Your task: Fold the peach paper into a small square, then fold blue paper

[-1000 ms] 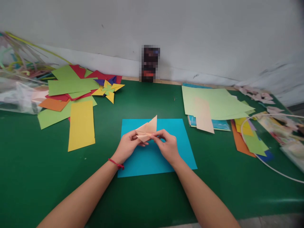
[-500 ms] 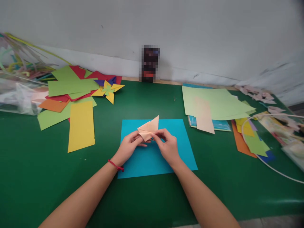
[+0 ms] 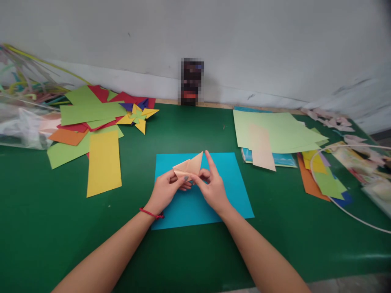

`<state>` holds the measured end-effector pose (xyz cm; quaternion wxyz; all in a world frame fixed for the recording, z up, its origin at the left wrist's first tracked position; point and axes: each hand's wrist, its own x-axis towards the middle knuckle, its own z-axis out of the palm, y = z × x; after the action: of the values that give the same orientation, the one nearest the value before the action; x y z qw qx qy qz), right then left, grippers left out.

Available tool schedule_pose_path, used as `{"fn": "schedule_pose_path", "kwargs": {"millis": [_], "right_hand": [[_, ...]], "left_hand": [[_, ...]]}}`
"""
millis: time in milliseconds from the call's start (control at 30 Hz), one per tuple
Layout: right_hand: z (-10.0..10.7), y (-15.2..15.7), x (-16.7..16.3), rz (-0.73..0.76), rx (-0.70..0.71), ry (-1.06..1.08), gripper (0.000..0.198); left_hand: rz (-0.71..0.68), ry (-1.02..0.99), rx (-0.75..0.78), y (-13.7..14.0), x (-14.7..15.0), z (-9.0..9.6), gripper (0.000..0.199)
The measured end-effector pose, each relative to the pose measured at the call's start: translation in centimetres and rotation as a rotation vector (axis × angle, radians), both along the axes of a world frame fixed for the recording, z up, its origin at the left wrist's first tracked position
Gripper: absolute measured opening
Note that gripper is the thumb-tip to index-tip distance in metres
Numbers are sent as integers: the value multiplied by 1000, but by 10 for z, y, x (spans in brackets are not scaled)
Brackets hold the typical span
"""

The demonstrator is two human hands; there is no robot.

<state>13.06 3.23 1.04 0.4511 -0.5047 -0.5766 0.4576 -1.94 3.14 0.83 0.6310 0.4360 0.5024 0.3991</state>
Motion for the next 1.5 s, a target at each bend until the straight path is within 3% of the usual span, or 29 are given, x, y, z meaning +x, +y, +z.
{"fn": "schedule_pose_path", "kwargs": {"millis": [67, 200, 333, 433, 533, 700, 1500], "right_hand": [[-3, 2, 0, 10, -59, 51, 55], [-6, 6, 2, 91, -134, 91, 22], [-6, 11, 7, 98, -168, 117, 22], [-8, 13, 9, 81, -195, 161, 23], [-10, 13, 10, 80, -211, 169, 25], [-13, 12, 9, 82, -203, 146, 27], [-10, 11, 9, 109, -179, 64, 26]], "left_hand": [[8, 8, -8, 0, 0, 1, 25], [-47, 59, 24, 1, -1, 1, 28], [-204, 177, 127, 1, -2, -1, 28], [-106, 226, 214, 1, -1, -4, 28], [86, 291, 359, 1, -2, -4, 44], [74, 549, 623, 1, -5, 2, 14], [104, 581, 616, 0, -4, 2, 8]]}}
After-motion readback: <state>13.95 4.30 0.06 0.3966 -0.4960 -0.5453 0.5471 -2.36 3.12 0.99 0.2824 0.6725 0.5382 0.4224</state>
